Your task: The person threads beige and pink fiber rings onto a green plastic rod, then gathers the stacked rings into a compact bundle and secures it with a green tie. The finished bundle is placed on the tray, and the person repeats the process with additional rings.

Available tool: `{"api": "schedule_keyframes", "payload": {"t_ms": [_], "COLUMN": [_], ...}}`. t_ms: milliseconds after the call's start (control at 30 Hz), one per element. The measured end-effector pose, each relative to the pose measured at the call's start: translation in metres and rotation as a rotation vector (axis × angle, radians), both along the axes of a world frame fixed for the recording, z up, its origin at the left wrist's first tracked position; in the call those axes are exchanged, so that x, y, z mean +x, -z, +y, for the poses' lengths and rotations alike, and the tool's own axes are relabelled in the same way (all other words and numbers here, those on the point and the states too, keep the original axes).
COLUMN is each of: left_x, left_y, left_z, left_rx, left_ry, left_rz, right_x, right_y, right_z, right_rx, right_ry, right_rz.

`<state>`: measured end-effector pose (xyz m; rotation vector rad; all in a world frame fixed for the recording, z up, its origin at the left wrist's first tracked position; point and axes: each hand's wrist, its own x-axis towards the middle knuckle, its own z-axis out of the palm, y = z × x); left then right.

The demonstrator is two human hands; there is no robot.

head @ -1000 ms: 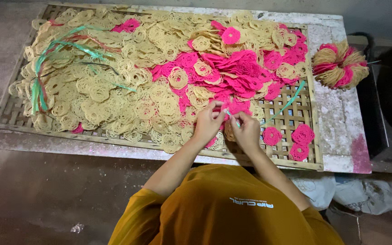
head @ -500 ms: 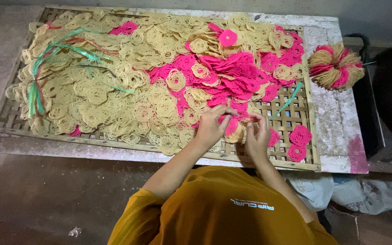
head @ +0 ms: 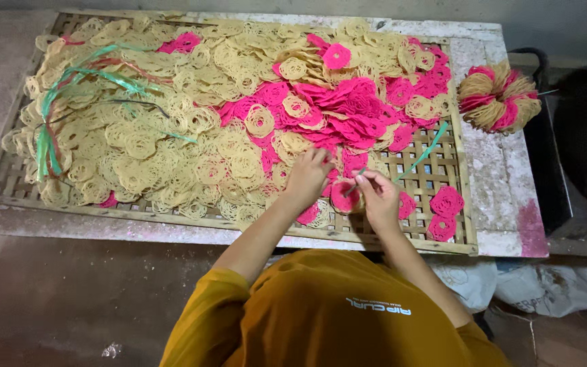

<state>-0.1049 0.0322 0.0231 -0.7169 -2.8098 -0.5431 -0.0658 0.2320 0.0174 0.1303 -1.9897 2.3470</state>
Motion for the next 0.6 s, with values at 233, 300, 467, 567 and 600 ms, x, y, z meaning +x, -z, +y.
{"api": "schedule_keyframes", "payload": {"t_ms": [233, 300, 467, 567, 600], "left_x": [-0.008, -0.002, 0.007, 0.012, 0.013], "left_y": [-0.004, -0.007, -0.009, -0.006, -0.004], "left_z": [-0.012, -0.013, -0.013, -0.015, -0.016], "left_rx": [0.319, 0.593, 1.354, 1.351, 1.333], "left_ry": [-0.202, -0.419, -0.397, -0.451, -0.473], "left_rz": [-0.084, -0.564, -0.775, -0.88, -0.922], "right_x": [0.0, 0.0, -0.003, -0.006, -0.007], "right_y": [0.003, -0.001, -0.007, -0.01, -0.011], "right_z": [-0.002, -0.003, -0.019, -0.025, -0.026], "right_rx": [0.204, 0.326, 0.421, 0.443, 0.485], "right_ry": [-0.03, -0.019, -0.032, -0.032, -0.023], "right_rz": [0.057, -0.017, 0.026, -0.013, 0.016]}}
